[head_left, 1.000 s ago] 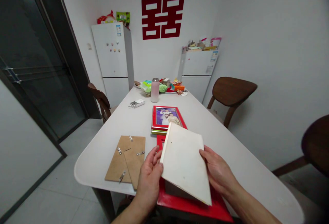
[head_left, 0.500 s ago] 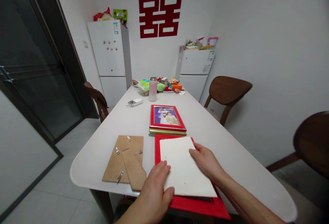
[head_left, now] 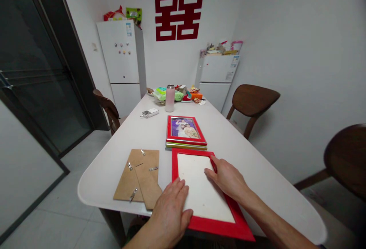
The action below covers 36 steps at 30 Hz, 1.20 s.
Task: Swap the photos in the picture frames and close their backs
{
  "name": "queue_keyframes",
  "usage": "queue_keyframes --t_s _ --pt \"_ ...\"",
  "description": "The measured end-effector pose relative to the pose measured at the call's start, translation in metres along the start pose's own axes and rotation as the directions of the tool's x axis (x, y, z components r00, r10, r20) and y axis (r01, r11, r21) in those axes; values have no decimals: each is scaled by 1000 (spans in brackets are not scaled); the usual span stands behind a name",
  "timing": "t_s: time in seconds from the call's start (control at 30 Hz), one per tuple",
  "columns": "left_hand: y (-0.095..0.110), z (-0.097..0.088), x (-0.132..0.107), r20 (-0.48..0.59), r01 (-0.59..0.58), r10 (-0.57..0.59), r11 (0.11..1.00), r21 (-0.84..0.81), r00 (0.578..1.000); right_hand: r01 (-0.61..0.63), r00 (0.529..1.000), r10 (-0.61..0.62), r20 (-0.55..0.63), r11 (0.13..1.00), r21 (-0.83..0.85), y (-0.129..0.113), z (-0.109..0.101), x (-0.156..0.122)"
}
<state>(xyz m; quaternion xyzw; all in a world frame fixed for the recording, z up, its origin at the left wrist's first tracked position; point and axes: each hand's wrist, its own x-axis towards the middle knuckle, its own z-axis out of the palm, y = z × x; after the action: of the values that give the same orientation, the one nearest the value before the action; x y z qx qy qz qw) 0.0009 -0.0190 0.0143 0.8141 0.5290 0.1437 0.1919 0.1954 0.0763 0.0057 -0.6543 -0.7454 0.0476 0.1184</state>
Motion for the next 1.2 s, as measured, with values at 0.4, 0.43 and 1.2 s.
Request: queue_keyframes --t_s 0.4,0.43,1.2 --pt "-93 -48 -61 -42 364 -362 918 160 931 449 881 -473 19 848 280 -141 17 -36" --pt "-95 -46 -62 -53 363 -359 919 153 932 444 884 -467 18 851 279 -149 23 -37" --pt "12 0 13 19 36 -37 998 52 999 129 990 -139 6 938 321 -1 -15 -77"
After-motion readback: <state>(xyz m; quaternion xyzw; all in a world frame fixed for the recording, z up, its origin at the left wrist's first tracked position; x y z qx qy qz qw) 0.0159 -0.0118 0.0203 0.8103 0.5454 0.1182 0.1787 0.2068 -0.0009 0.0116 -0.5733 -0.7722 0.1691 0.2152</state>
